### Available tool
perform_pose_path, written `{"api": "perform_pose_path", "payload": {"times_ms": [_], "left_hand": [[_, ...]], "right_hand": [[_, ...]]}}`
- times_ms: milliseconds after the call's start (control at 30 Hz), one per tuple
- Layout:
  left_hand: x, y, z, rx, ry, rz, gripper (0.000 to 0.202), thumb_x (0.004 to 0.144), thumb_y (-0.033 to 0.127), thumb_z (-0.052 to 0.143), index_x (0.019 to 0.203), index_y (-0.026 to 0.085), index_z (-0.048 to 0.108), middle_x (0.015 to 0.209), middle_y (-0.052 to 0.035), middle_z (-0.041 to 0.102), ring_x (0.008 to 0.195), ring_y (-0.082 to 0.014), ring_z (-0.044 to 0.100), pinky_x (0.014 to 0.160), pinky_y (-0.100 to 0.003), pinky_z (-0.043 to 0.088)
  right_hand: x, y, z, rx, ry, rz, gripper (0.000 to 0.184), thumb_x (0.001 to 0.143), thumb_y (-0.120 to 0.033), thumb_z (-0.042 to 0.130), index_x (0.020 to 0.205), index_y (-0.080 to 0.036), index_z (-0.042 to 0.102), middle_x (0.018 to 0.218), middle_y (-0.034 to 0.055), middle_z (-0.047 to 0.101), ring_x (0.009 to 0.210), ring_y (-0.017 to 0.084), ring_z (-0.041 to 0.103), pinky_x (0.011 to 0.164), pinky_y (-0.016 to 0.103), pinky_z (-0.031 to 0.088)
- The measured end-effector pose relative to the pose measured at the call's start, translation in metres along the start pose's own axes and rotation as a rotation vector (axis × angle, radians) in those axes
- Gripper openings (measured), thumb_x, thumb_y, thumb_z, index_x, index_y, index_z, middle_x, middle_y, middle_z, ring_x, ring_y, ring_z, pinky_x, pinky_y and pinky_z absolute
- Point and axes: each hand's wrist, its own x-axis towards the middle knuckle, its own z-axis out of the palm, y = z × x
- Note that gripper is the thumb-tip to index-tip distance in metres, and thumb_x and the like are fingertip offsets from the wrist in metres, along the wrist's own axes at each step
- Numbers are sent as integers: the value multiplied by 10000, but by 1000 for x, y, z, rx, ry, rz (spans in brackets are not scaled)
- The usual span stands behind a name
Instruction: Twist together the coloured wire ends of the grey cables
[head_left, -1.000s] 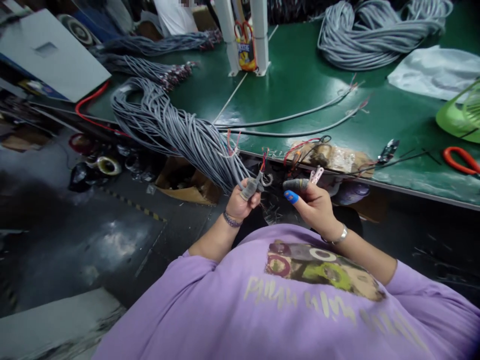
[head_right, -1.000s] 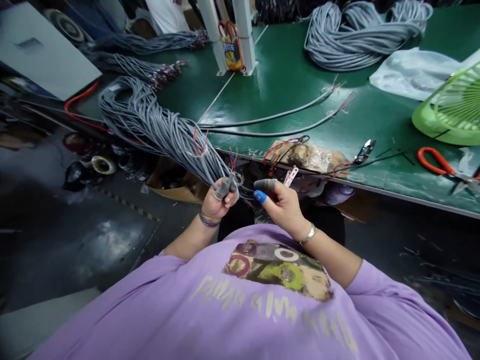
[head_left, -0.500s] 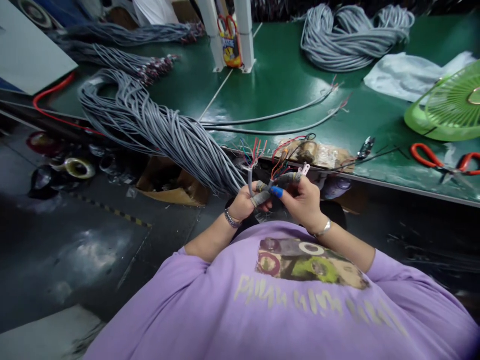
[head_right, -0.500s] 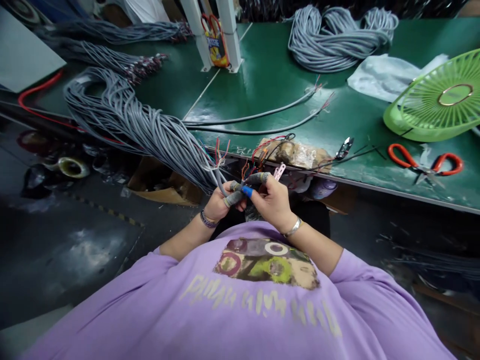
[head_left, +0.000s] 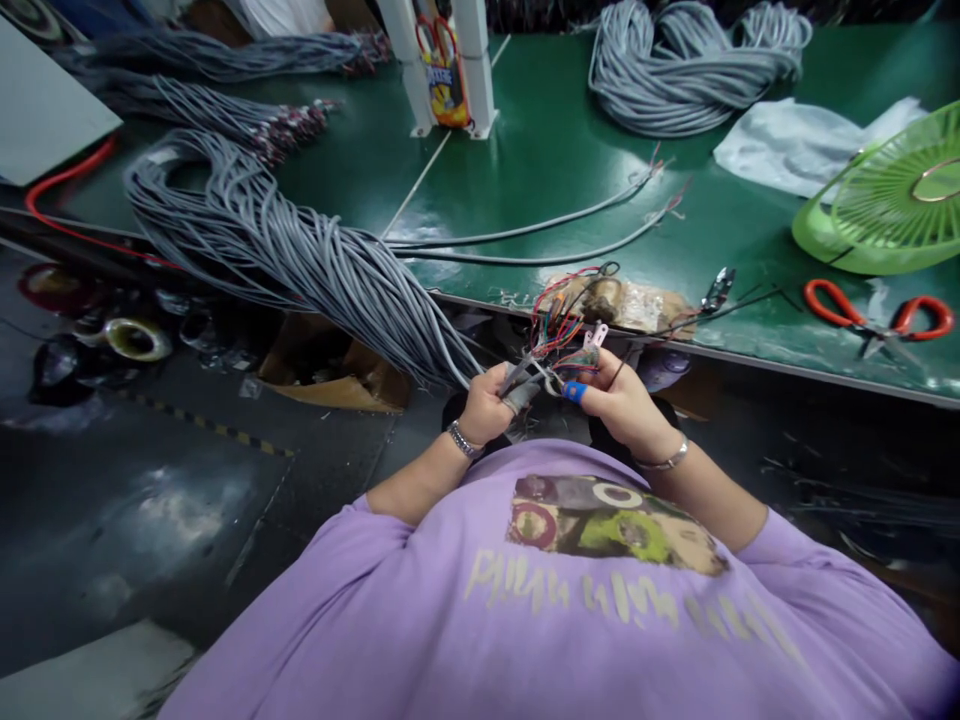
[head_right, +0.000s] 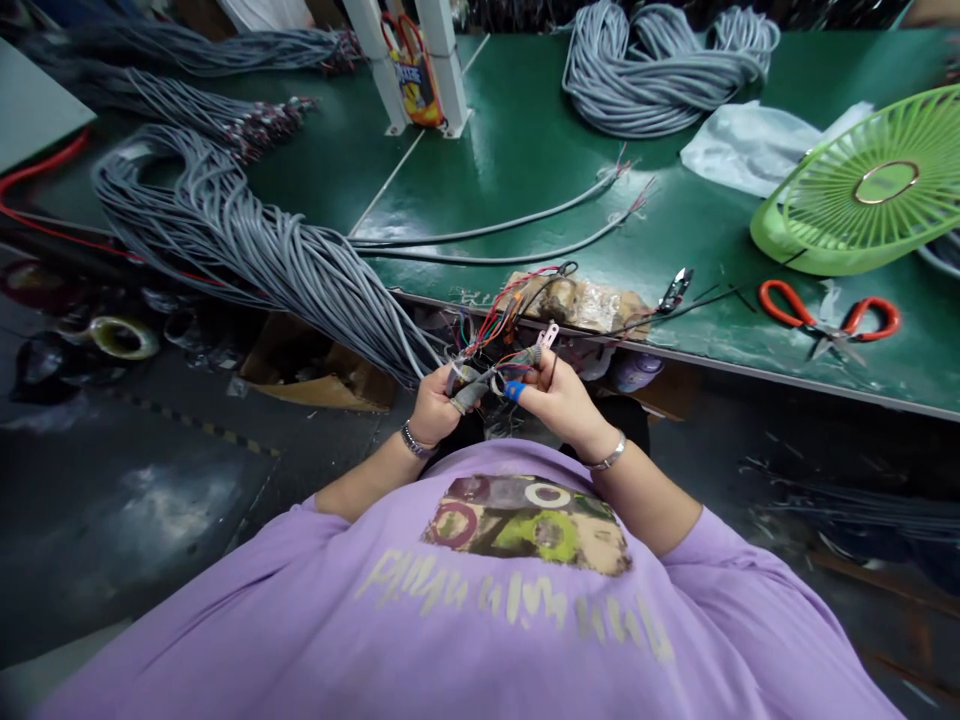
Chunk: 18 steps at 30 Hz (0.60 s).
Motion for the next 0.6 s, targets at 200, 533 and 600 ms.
{"api": "perform_pose_path", "payload": {"times_ms": [200,533,600], "left_hand": [[9,-4,-4,-86,163,-102,360,756,473,778,767,164,594,532,59,583,417,-53,482,413,-164,377],[11,-1,-18,-336,-240,-92,444,771,578,742,764,148,636,457,34,540,339,-60,442,364,-173,317],[12,-1,-26,-384,-323,-126,491,710,617,773,717,146,634,416,36,505,302,-62,408,344,-184,293]], "right_hand": [[-35,1,-26,140,-211,112,355,726,-379,830,878,-196,566,766,0,630,636,104,571,577,226,489],[-35,2,-42,-171,93,-3,277,865,-446,694,918,-174,698,681,14,662,593,127,607,574,256,520],[-27,-2,-33,-300,69,-92,244,870,-410,694,954,-181,715,789,43,724,706,162,675,669,291,563]]}}
